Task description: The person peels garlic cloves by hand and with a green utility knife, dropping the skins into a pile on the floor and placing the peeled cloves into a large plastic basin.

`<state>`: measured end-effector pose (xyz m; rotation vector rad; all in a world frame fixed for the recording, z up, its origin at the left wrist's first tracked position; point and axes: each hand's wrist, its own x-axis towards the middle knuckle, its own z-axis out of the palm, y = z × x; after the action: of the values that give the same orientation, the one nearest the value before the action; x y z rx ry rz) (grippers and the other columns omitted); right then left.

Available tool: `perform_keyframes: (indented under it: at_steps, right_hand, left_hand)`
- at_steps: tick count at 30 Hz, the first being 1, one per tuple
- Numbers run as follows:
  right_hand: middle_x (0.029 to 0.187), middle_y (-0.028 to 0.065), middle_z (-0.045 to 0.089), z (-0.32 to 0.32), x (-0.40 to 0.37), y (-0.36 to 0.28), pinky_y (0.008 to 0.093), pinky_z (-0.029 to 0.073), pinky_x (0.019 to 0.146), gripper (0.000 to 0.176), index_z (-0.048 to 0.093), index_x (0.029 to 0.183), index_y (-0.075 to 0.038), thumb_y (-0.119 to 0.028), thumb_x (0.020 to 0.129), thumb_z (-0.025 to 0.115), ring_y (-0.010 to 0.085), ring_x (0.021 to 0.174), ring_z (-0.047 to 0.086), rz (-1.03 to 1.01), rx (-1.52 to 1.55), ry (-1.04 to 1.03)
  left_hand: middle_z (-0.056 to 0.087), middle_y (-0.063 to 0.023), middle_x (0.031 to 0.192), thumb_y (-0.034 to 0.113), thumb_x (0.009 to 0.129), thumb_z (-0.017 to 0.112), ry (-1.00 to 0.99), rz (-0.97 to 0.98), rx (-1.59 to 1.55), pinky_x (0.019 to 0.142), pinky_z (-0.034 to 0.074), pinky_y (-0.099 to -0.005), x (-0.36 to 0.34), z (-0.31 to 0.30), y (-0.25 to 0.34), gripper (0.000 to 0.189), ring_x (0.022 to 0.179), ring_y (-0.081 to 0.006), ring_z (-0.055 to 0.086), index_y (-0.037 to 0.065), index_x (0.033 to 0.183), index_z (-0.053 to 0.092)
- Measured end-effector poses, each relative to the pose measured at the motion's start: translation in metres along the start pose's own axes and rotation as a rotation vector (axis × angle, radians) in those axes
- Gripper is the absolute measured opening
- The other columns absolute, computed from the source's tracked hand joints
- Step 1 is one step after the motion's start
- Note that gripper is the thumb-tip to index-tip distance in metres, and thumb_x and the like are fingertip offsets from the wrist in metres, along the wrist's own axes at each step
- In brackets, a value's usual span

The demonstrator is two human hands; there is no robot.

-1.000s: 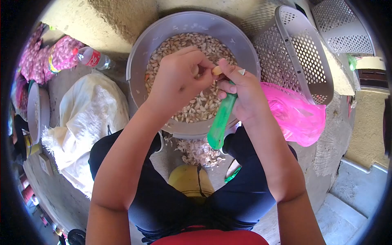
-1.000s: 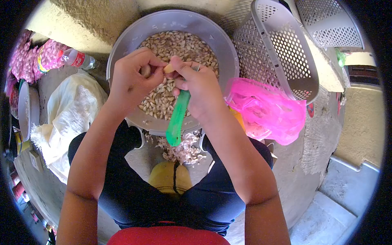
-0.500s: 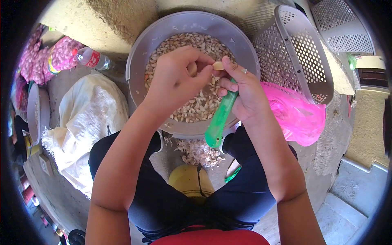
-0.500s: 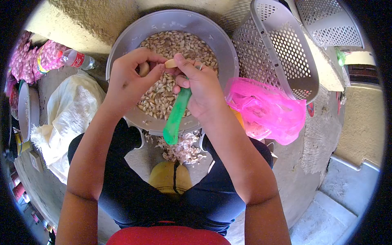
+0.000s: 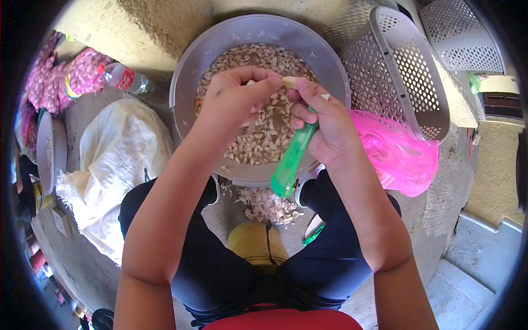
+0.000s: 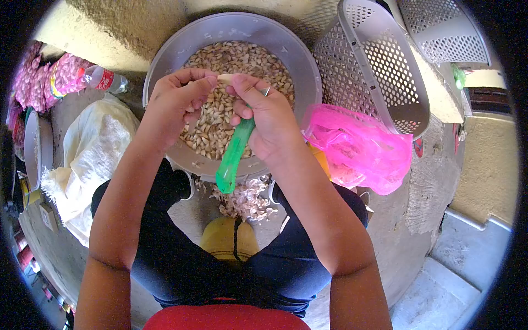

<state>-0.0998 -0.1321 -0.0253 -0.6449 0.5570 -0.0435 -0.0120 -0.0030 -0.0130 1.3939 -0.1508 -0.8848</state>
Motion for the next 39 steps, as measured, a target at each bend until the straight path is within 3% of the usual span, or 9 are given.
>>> perform_keyframes:
  at_steps: [5,8,11,14,17,23,29,39]
  right_hand:
    - [0.072,0.0003,0.051,0.006,-0.001,0.000,0.0211,0.038,0.046,0.020,0.053,0.096,-0.003,-0.013,0.080,0.059,0.0050,0.048,0.039,-0.043,-0.071,-0.009]
    - [0.069,0.0000,0.049,0.007,-0.002,-0.007,0.0216,0.039,0.047,0.022,0.054,0.098,-0.001,-0.010,0.079,0.060,0.0053,0.050,0.040,-0.104,-0.316,-0.026]
    - [0.067,-0.0003,0.048,0.003,0.000,-0.015,0.0217,0.039,0.047,0.023,0.055,0.099,0.000,-0.008,0.078,0.060,0.0057,0.050,0.042,-0.137,-0.374,-0.064]
    - [0.068,0.0004,0.049,0.003,-0.001,-0.017,0.0219,0.040,0.048,0.022,0.055,0.098,0.001,-0.006,0.077,0.060,0.0063,0.050,0.042,-0.120,-0.346,-0.099]
    - [0.070,0.0014,0.051,0.002,-0.002,-0.020,0.0218,0.040,0.048,0.023,0.055,0.099,0.001,-0.004,0.076,0.060,0.0064,0.050,0.042,-0.108,-0.400,-0.097]
    - [0.070,0.0013,0.053,0.001,-0.001,-0.020,0.0217,0.040,0.047,0.025,0.055,0.099,0.001,-0.003,0.076,0.059,0.0055,0.050,0.043,-0.080,-0.392,-0.058]
    - [0.067,-0.0006,0.053,0.006,-0.005,-0.014,0.0217,0.041,0.048,0.024,0.055,0.100,0.002,-0.004,0.077,0.057,0.0041,0.048,0.042,-0.011,-0.326,-0.024]
    - [0.069,0.0006,0.055,0.007,-0.004,-0.005,0.0228,0.041,0.048,0.025,0.053,0.102,0.003,-0.006,0.078,0.052,0.0039,0.048,0.040,-0.023,-0.288,-0.041]
  left_hand:
    - [0.043,0.0046,0.060,0.014,0.079,0.056,-0.093,-0.077,-0.152,0.039,0.023,-0.0157,0.007,-0.007,-0.008,0.019,0.049,-0.0017,0.035,0.002,0.093,0.056]
    - [0.044,0.0046,0.061,0.015,0.079,0.057,-0.057,-0.068,-0.049,0.039,0.023,-0.0154,0.002,-0.003,0.000,0.019,0.049,-0.0017,0.036,0.002,0.092,0.057]
    - [0.044,0.0050,0.061,0.016,0.079,0.057,-0.088,-0.002,0.004,0.040,0.024,-0.0154,0.001,-0.005,0.003,0.019,0.050,-0.0016,0.036,0.002,0.091,0.057]
    - [0.045,0.0051,0.061,0.018,0.078,0.059,-0.124,-0.010,-0.027,0.040,0.024,-0.0154,0.002,-0.008,0.003,0.019,0.050,-0.0015,0.037,0.003,0.090,0.058]
    - [0.047,0.0046,0.060,0.018,0.077,0.061,-0.002,0.031,0.176,0.041,0.025,-0.0158,-0.002,-0.002,0.006,0.019,0.049,-0.0015,0.038,0.003,0.088,0.060]
    - [0.052,0.0027,0.061,0.016,0.075,0.064,0.000,0.091,0.311,0.044,0.030,-0.0163,0.001,-0.005,0.003,0.017,0.052,-0.0013,0.042,0.003,0.085,0.062]
    - [0.058,-0.0004,0.068,0.013,0.073,0.064,0.051,0.373,0.602,0.053,0.039,-0.0181,-0.002,-0.002,0.001,0.017,0.060,-0.0040,0.048,-0.002,0.079,0.062]
    - [0.058,-0.0001,0.067,0.013,0.073,0.063,0.030,0.350,0.625,0.056,0.039,-0.0186,-0.002,-0.002,0.000,0.016,0.061,-0.0040,0.048,-0.002,0.079,0.062]
